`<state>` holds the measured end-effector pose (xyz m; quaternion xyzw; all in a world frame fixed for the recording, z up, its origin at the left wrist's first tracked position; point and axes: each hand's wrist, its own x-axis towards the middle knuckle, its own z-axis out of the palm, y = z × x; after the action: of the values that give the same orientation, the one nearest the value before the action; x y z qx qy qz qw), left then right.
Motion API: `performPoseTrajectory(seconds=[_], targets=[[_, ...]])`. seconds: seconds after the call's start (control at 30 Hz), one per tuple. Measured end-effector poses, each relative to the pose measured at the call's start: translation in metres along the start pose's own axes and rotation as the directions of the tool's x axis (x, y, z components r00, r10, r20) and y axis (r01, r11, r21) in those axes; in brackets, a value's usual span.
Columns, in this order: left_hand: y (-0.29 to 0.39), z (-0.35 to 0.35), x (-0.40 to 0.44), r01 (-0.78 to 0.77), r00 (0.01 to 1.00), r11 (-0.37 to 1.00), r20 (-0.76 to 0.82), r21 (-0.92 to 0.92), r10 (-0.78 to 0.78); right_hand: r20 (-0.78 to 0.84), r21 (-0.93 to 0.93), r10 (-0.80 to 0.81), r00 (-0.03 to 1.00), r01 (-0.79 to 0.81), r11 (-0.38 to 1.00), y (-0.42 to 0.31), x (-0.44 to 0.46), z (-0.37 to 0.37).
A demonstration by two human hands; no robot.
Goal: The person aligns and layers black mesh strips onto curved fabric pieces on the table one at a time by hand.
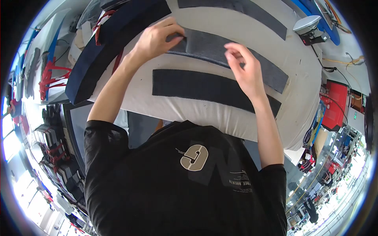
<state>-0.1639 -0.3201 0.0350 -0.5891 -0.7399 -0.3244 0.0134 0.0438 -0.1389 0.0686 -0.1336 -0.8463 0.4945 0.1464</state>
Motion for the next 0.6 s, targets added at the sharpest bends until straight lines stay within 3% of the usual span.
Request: performPoseTrajectory(seconds=[0.07,0.1,0.17,0.3,0.37,0.43,0.5,0.6], targets=[[0.019,0.000,0.013,-0.066,0.997,0.985,-0.052,-0.157,0.058,0.009,0.018,-0.040,0.999,0.040,0.999,-0.008,0.014,0.009],[0.030,0.001,0.018,-0.070,0.997,0.986,-0.052,-0.151,0.063,0.004,0.020,-0.045,0.999,0.045,0.999,-0.009,0.018,0.014],[0.047,0.005,0.028,-0.061,0.997,0.946,-0.071,-0.317,0.041,0.015,0.187,-0.001,1.000,-0.002,0.982,-0.007,0.025,0.023],[0.062,0.021,0.039,-0.060,0.996,0.891,-0.080,-0.450,0.027,-0.079,0.174,0.021,0.997,-0.007,0.985,-0.003,0.027,0.028],[0.066,0.029,0.042,-0.044,0.995,0.891,-0.097,-0.452,-0.001,-0.110,0.185,0.043,0.993,-0.023,0.983,0.004,0.023,0.027],[0.070,0.034,0.041,0.093,0.987,0.855,-0.064,-0.511,-0.146,-0.138,0.196,0.065,0.988,-0.038,0.980,0.006,0.020,0.024],[0.069,0.037,0.040,0.112,0.988,0.848,-0.036,-0.519,-0.153,-0.153,0.277,0.135,0.979,-0.089,0.957,0.004,0.018,0.021],[0.072,0.041,0.039,0.134,0.986,0.836,-0.011,-0.532,-0.165,-0.100,0.259,0.137,0.986,-0.107,0.960,0.012,0.015,0.018]])
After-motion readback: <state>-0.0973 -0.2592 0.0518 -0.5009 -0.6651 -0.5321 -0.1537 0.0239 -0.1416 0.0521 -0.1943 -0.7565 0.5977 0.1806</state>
